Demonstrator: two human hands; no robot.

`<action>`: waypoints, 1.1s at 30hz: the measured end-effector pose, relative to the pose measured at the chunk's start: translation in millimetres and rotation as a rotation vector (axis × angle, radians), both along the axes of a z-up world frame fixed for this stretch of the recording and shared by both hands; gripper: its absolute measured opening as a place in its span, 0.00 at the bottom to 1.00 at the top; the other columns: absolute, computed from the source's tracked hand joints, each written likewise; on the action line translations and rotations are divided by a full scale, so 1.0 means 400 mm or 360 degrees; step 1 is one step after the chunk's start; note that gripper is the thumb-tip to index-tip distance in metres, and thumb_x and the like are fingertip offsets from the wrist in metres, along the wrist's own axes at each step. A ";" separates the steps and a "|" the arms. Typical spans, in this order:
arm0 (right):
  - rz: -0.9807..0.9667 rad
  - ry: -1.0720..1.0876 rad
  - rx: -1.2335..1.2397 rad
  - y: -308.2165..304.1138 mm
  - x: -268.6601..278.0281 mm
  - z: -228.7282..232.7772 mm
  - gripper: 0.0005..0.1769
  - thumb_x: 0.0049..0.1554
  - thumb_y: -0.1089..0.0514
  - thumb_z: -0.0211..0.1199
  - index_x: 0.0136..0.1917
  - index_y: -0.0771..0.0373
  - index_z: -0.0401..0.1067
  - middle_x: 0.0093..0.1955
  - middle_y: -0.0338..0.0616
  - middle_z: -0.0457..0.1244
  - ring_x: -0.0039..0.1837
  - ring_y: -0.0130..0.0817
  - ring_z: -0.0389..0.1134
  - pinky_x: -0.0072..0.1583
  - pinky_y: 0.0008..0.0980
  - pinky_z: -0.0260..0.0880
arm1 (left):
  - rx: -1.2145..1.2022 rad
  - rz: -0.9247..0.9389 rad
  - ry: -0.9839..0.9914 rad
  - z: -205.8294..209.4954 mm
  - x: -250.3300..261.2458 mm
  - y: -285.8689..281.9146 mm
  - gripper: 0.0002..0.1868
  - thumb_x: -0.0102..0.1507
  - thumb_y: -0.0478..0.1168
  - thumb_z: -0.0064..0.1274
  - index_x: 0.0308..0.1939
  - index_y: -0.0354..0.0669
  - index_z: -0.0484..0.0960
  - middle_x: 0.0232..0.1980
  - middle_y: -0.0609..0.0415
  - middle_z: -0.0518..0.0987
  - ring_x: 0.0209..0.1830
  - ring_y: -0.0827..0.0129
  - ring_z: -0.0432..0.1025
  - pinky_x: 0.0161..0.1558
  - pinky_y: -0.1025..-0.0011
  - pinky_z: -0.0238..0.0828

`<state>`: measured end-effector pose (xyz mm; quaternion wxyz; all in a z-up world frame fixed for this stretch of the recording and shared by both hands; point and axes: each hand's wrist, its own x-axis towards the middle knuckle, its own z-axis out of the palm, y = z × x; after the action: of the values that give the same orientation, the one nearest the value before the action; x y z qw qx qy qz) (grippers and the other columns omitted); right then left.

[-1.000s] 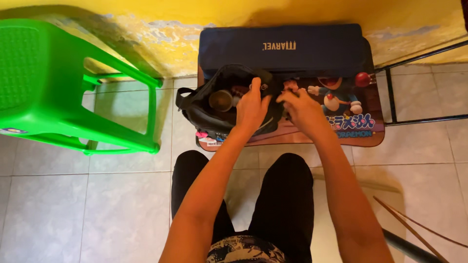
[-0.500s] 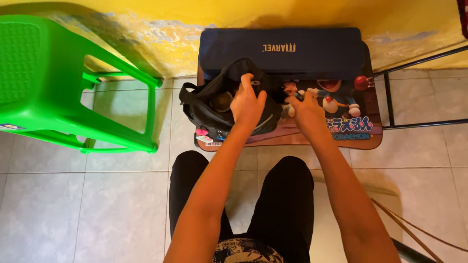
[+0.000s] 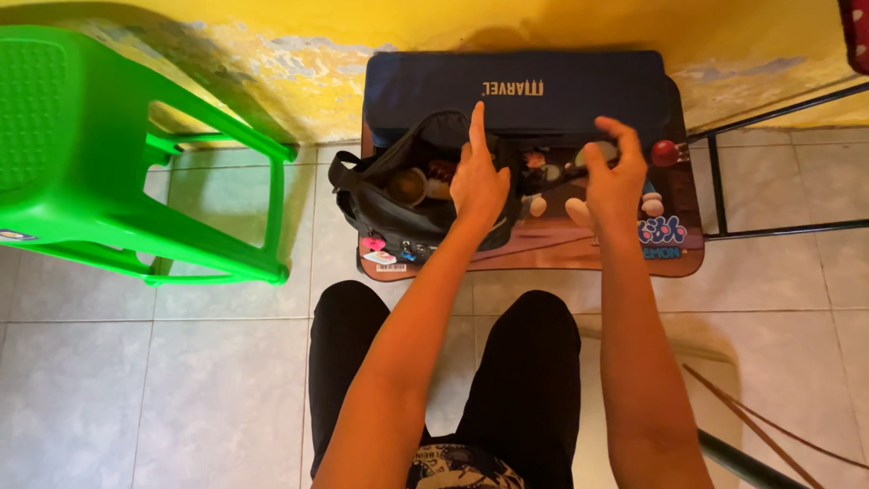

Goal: The person gathers items from a shelf and a small table, including sunglasses, a hair clip, a tape roll, a wallet, a spray bottle and a compact, and places them one at a time into a black bag on the table, then adjusts the bag's opening.

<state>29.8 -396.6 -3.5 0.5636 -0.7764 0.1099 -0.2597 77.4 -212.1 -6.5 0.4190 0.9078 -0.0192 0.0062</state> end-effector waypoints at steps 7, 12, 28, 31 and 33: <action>-0.0156 -0.0020 -0.0460 0.102 0.024 0.008 0.29 0.60 0.68 0.64 0.73 0.64 0.63 0.68 0.57 0.62 0.67 0.50 0.65 0.66 0.40 0.64 | -0.0192 0.0029 -0.0137 -0.022 -0.007 0.004 0.59 0.53 0.31 0.62 0.79 0.70 0.44 0.54 0.44 0.80 0.51 0.48 0.77 0.48 0.53 0.74; 0.0010 -0.0190 -0.0551 0.165 0.041 0.010 0.32 0.62 0.69 0.59 0.77 0.64 0.56 0.75 0.61 0.59 0.72 0.55 0.65 0.70 0.44 0.64 | -0.0381 -0.0004 -0.0153 -0.013 -0.015 0.019 0.57 0.54 0.30 0.61 0.80 0.67 0.47 0.62 0.39 0.78 0.55 0.42 0.76 0.52 0.53 0.74; 0.0366 0.0222 -0.0392 0.156 0.058 -0.189 0.23 0.66 0.54 0.59 0.71 0.62 0.65 0.60 0.57 0.67 0.60 0.51 0.70 0.56 0.40 0.71 | -0.0902 0.0106 -0.0041 -0.044 0.029 0.033 0.42 0.54 0.39 0.63 0.72 0.60 0.64 0.47 0.48 0.85 0.46 0.57 0.81 0.49 0.63 0.77; 0.0421 0.0173 0.0027 0.135 0.035 -0.172 0.19 0.66 0.54 0.60 0.68 0.62 0.67 0.61 0.51 0.66 0.60 0.43 0.70 0.57 0.36 0.72 | -0.0948 0.0164 -0.0037 -0.071 0.043 0.026 0.31 0.55 0.42 0.65 0.62 0.53 0.73 0.45 0.51 0.84 0.44 0.61 0.80 0.46 0.64 0.75; 0.0325 0.0068 -0.0161 0.134 0.023 -0.149 0.13 0.65 0.57 0.62 0.60 0.63 0.76 0.55 0.51 0.70 0.56 0.43 0.72 0.58 0.35 0.70 | -0.0952 0.0187 -0.0030 -0.079 0.054 0.018 0.24 0.56 0.43 0.65 0.55 0.48 0.76 0.41 0.52 0.84 0.40 0.64 0.79 0.44 0.65 0.75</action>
<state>38.8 -343.1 -63.1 0.5448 -0.8163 0.0289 -0.1896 98.9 -204.9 -38.2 0.6665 0.7435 0.0321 0.0443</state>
